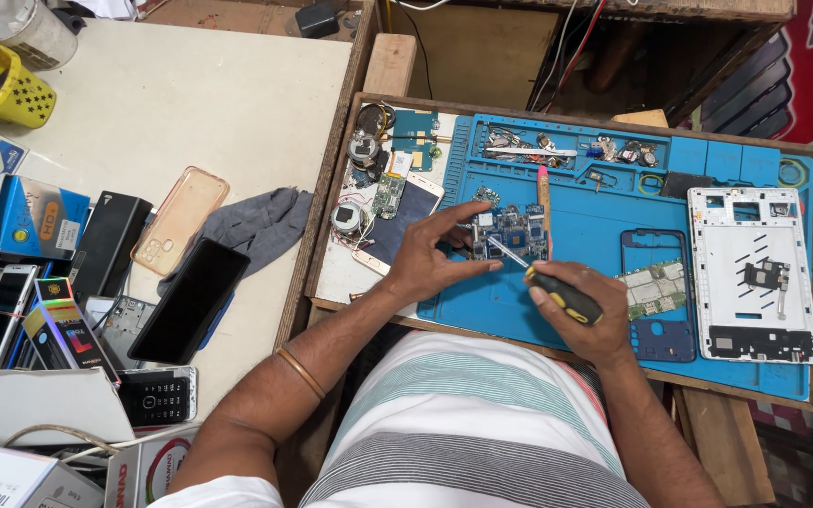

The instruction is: The person repairs a smartphone motherboard at a workbench. They hold the circuit board with one hand while using a screwdriver to unscrew and pry components, reposition the board repeatedly, and near the end handle a small black component and a flex cable, fitting parts onto the board.

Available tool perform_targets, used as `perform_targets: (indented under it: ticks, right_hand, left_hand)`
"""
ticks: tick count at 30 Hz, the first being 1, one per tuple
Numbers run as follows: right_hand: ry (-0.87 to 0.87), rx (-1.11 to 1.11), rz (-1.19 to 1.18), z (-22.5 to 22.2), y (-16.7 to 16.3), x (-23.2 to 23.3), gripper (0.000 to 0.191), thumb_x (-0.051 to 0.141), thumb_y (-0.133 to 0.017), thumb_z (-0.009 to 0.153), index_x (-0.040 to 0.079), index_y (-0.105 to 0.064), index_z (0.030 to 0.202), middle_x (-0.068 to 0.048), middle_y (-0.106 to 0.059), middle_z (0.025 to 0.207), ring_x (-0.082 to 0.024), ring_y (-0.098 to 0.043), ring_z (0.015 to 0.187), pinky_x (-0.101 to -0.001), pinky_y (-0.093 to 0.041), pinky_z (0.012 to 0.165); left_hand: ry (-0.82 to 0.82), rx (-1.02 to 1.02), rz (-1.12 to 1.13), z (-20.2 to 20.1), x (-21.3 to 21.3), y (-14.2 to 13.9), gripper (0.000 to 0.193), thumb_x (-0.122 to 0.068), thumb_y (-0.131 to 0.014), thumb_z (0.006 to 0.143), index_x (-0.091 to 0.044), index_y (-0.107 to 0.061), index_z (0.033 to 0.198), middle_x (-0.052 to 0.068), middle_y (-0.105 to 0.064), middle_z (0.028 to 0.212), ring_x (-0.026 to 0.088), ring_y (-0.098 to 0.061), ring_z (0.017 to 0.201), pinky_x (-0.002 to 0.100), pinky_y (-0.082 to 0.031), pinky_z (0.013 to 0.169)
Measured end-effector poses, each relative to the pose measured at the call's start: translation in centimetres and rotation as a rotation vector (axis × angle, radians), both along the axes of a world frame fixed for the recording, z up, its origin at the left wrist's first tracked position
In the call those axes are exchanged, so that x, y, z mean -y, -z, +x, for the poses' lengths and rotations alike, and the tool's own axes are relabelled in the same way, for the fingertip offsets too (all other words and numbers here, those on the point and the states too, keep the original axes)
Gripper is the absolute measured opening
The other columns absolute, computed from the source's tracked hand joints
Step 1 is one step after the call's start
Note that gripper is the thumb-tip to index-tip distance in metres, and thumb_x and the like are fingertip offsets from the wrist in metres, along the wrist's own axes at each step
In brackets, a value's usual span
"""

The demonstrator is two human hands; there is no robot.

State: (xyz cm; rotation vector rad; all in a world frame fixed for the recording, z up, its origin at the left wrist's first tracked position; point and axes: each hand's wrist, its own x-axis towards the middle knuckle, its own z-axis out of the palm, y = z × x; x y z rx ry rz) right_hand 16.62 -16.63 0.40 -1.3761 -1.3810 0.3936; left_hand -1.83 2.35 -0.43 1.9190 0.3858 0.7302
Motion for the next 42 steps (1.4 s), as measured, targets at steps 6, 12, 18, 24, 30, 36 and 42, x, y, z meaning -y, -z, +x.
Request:
perform_targets:
  ticks: [6, 12, 18, 24, 30, 36, 42]
  right_hand:
    - [0.292, -0.335, 0.164, 0.4, 0.2, -0.5, 0.028, 0.005, -0.071, 0.104, 0.003, -0.064, 0.131, -0.010, -0.074, 0.108, -0.015, -0.074, 0.097, -0.0297, -0.064, 0.088]
    - [0.167, -0.298, -0.126, 0.1, -0.2, -1.0, 0.037, 0.007, -0.078, 0.091, -0.002, -0.067, 0.126, -0.008, -0.072, 0.100, -0.010, -0.069, 0.085, -0.0229, -0.057, 0.070]
    - [0.139, -0.467, -0.203, 0.0, -0.6, -1.1, 0.032, 0.007, -0.078, 0.090, -0.002, -0.069, 0.120, -0.006, -0.072, 0.089, -0.007, -0.065, 0.070, -0.0215, -0.055, 0.054]
    - [0.124, -0.490, -0.196, 0.0, -0.6, -1.1, 0.031, 0.006, -0.077, 0.090, -0.001, -0.068, 0.118, -0.006, -0.074, 0.090, -0.008, -0.068, 0.071, -0.0217, -0.055, 0.054]
    - [0.103, -0.461, -0.200, 0.1, -0.3, -1.1, 0.031, 0.007, -0.078, 0.090, -0.001, -0.069, 0.119, -0.006, -0.073, 0.086, -0.008, -0.067, 0.069, -0.0214, -0.054, 0.053]
    - [0.117, -0.435, -0.211, 0.2, 0.0, -1.1, 0.032, 0.008, -0.078, 0.088, -0.001, -0.069, 0.118, -0.006, -0.073, 0.085, -0.008, -0.068, 0.069, -0.0217, -0.054, 0.053]
    - [0.114, -0.418, -0.220, 0.2, 0.1, -1.1, 0.030, 0.008, -0.078, 0.088, -0.001, -0.069, 0.116, -0.008, -0.073, 0.082, -0.009, -0.069, 0.067, -0.0222, -0.055, 0.051]
  left_hand:
    - [0.003, 0.013, -0.076, 0.0, 0.1, 0.3, 0.080, -0.031, -0.092, 0.080, -0.023, -0.053, 0.150, 0.003, -0.074, 0.116, 0.010, -0.071, 0.093, 0.028, -0.066, 0.083]
    - [0.047, 0.035, -0.036, -0.2, 0.5, -0.1, 0.081, -0.029, -0.092, 0.078, -0.022, -0.052, 0.149, 0.006, -0.075, 0.117, 0.010, -0.071, 0.088, 0.029, -0.065, 0.078]
    - [0.106, 0.009, -0.099, -0.2, 0.5, -0.6, 0.081, -0.027, -0.089, 0.083, -0.019, -0.048, 0.152, 0.008, -0.077, 0.113, 0.013, -0.076, 0.097, 0.032, -0.066, 0.086]
    - [0.144, 0.103, -0.314, 0.0, 0.2, -0.3, 0.042, -0.023, -0.059, 0.107, -0.011, -0.056, 0.147, 0.009, -0.076, 0.107, 0.013, -0.075, 0.095, 0.031, -0.067, 0.084]
    - [0.166, 0.124, -0.312, 0.0, -0.5, -0.1, 0.034, -0.020, -0.052, 0.111, -0.006, -0.060, 0.141, 0.009, -0.076, 0.103, 0.012, -0.074, 0.094, 0.030, -0.067, 0.085]
    - [0.157, 0.088, -0.300, 0.0, -0.9, -0.3, 0.033, -0.018, -0.055, 0.109, -0.005, -0.063, 0.138, 0.008, -0.075, 0.092, 0.010, -0.072, 0.084, 0.028, -0.063, 0.076]
    - [0.125, 0.050, -0.267, -0.1, -0.9, -0.7, 0.032, -0.019, -0.057, 0.107, -0.004, -0.065, 0.135, 0.005, -0.074, 0.084, 0.006, -0.064, 0.072, 0.024, -0.053, 0.064]
